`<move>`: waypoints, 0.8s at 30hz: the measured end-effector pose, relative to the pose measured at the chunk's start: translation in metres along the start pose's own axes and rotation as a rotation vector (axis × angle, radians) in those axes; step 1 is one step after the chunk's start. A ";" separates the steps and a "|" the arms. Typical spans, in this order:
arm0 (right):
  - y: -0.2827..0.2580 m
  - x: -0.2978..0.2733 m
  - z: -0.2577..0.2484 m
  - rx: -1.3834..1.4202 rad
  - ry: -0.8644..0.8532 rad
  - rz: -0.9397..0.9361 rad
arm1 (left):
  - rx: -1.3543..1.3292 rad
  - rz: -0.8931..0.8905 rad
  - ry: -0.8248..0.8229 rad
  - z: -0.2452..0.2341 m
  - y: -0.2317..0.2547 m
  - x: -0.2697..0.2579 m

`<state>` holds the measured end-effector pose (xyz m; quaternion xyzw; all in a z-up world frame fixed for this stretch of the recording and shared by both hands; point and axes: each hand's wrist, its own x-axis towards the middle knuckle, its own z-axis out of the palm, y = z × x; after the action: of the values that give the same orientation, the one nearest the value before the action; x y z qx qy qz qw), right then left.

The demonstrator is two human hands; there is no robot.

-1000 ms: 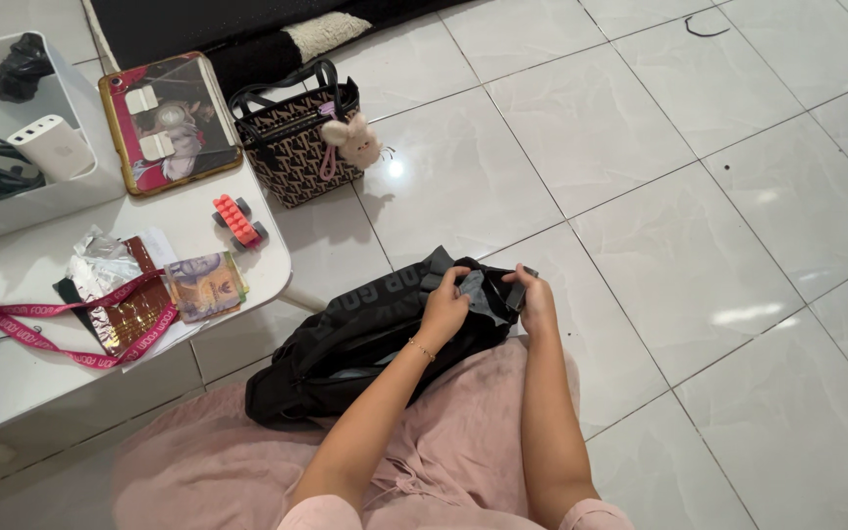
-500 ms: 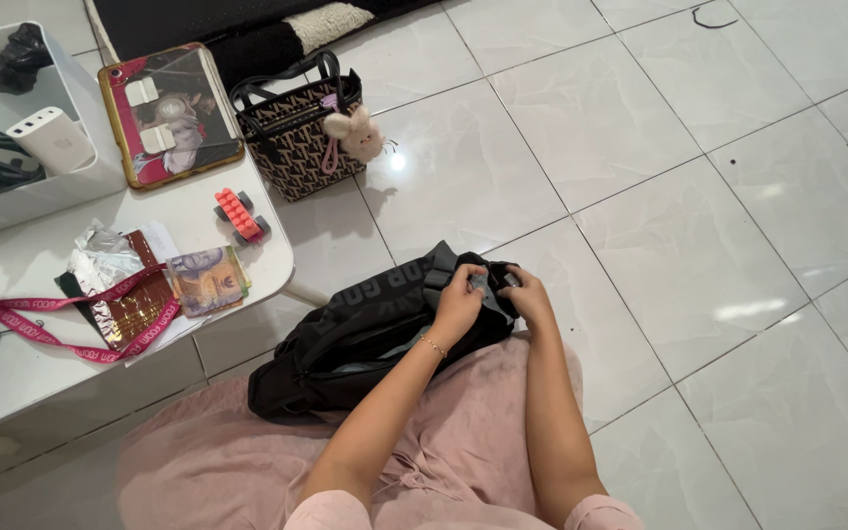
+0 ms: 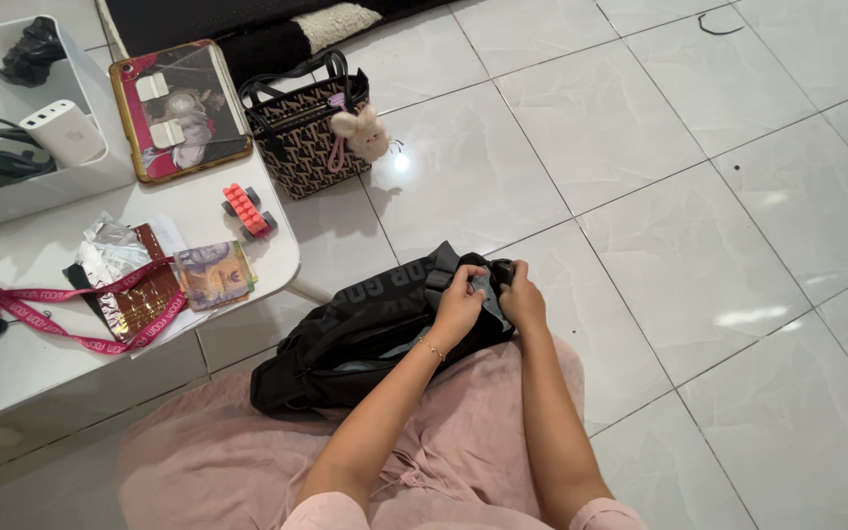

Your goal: The person sits on the floor and packs items from a small white table into a black backpack, handling a wallet, cards, a passport-style booklet, a face mask, a lanyard, small packets, and a phone, then zips the backpack closed.

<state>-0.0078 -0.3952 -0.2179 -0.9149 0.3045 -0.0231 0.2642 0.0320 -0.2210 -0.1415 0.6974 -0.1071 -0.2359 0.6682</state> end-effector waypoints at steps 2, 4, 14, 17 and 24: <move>-0.004 0.001 0.003 -0.091 -0.021 -0.069 | -0.029 0.042 0.029 0.000 -0.004 -0.001; -0.012 0.000 0.004 -0.160 -0.014 -0.086 | -0.053 0.062 0.047 0.002 -0.009 -0.002; -0.035 0.000 -0.023 0.111 0.295 0.143 | -0.276 0.048 0.037 -0.005 -0.019 0.001; -0.029 0.005 -0.027 0.326 0.076 0.315 | -0.242 0.028 0.042 -0.006 -0.014 -0.003; -0.001 -0.002 -0.036 0.532 -0.524 0.122 | -0.300 -0.010 0.021 -0.021 0.010 -0.004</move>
<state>-0.0166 -0.4104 -0.1865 -0.7693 0.2639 0.1490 0.5624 0.0405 -0.2011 -0.1312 0.5925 -0.0601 -0.2454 0.7649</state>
